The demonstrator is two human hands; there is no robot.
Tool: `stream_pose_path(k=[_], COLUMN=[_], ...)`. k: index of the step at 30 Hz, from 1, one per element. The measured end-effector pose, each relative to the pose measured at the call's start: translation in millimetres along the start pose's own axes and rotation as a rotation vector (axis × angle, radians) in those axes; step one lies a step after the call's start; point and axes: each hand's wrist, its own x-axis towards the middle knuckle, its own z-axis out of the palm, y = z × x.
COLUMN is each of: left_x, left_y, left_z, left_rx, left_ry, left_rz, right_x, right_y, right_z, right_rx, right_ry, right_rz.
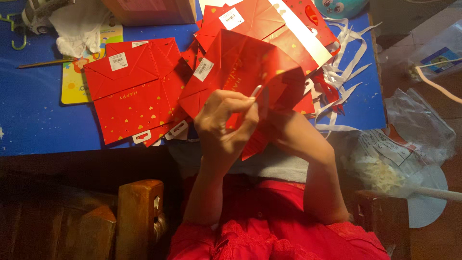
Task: The person threads white ribbons through the handle slots of red Valentine's Day gift bags, then folds and tucks the ribbon ends inside the bags. The person repeats this process for multiple bags, stacking the finished ones on the table.
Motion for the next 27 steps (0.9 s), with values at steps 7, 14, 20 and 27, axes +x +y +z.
stream_pose_path(k=[7,14,20,27], left_x=[18.1,46.3,28.4,-13.2], left_y=[3.9,-42.3,-80.7,-159.7], left_z=[23.0,59.9,49.8,-55.3], left_rx=[0.357,0.387,0.194,0.698], left_ry=[0.027,-0.074,-0.035,0.049], left_rz=[0.237,0.162,0.001,-0.251], right_x=[5.7,17.3,22.4,34.1], right_y=[14.6,33.4,53.3,26.1], right_z=[10.2,-15.7,8.9,22.4], right_rx=[0.061,-0.184,0.104,0.086], right_ry=[0.404,0.547,0.78,0.978], right_rz=[-0.243,0.048,-0.004,-0.246])
